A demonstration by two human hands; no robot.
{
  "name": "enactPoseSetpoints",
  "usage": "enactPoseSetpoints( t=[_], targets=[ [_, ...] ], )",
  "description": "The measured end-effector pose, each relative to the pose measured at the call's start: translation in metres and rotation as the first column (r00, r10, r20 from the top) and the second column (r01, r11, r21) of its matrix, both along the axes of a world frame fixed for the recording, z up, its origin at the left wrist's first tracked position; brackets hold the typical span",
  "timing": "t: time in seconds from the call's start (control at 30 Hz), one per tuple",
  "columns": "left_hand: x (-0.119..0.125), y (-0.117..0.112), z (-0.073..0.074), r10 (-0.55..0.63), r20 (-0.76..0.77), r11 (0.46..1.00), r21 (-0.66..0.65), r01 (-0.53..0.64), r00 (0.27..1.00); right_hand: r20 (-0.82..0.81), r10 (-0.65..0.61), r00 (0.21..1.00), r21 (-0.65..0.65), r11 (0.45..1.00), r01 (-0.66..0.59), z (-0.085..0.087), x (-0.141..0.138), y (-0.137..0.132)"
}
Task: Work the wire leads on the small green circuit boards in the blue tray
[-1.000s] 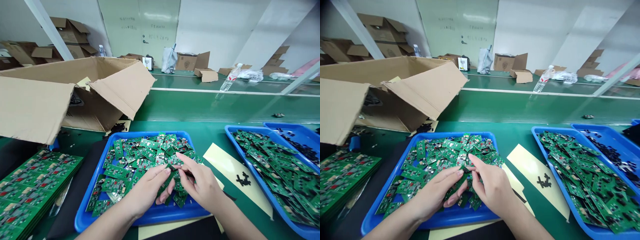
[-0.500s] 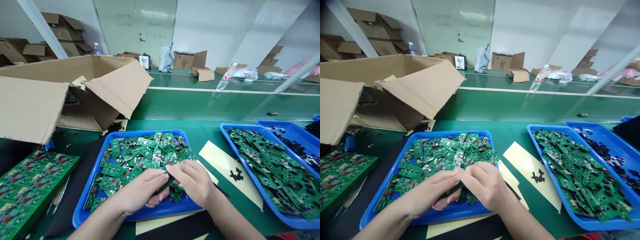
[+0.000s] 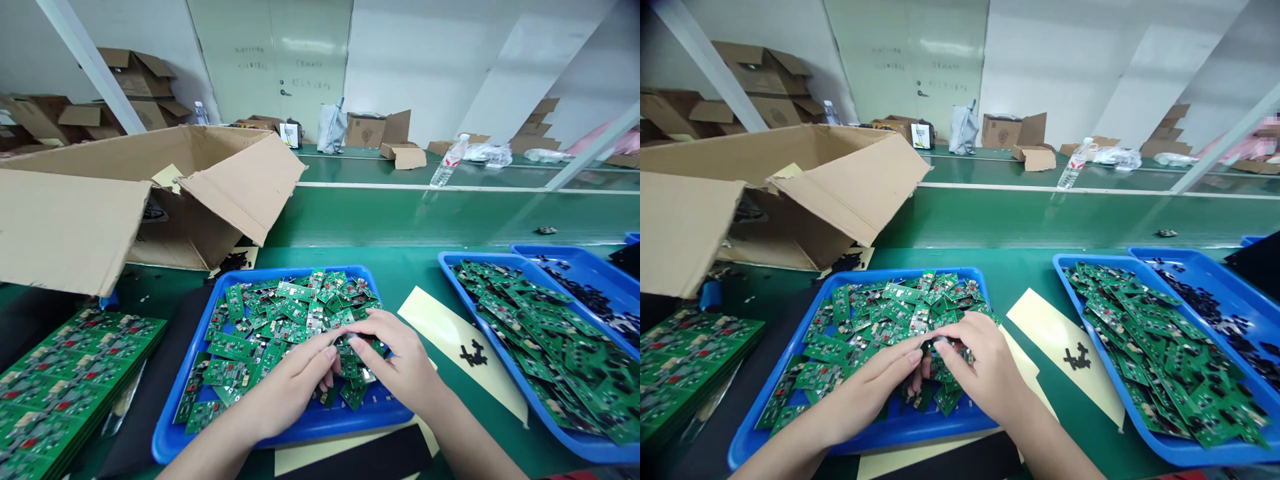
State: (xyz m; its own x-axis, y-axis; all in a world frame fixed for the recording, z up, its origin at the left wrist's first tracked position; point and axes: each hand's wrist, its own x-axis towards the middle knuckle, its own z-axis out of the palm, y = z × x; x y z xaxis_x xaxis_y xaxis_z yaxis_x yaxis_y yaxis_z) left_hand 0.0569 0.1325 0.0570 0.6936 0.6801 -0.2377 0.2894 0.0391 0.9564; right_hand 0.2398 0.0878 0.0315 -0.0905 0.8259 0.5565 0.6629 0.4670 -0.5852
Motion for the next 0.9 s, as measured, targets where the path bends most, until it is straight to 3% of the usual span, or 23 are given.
enactPoseSetpoints(
  t=[0.2,0.27,0.4,0.47,0.77,0.9],
  targets=[
    [-0.002,-0.001,-0.007,0.009,-0.09,0.969,0.248,0.014,0.996,-0.075,0.06,0.995,0.031,0.998,-0.058,0.004,-0.002,-0.002],
    [-0.001,0.0,-0.011,0.023,-0.082,0.921,0.39,0.011,0.996,-0.048,0.05,0.998,0.085,0.995,-0.046,0.006,-0.003,-0.003],
    [-0.001,0.001,-0.018,0.084,-0.024,0.77,0.636,-0.05,0.996,0.035,0.05,0.998,0.184,0.981,-0.056,0.008,-0.003,-0.006],
    [-0.001,0.001,-0.02,0.092,0.005,0.735,0.674,-0.071,0.996,0.045,0.058,0.997,0.218,0.974,-0.067,0.008,-0.004,-0.006],
    [-0.001,0.002,-0.021,0.112,0.087,0.696,0.704,-0.141,0.99,0.023,0.127,0.992,0.234,0.964,-0.128,0.008,-0.009,-0.011],
    [-0.003,0.002,-0.014,0.119,0.116,0.632,0.757,-0.165,0.986,-0.157,0.138,0.978,0.183,0.977,-0.109,0.013,-0.003,-0.018]
  ],
)
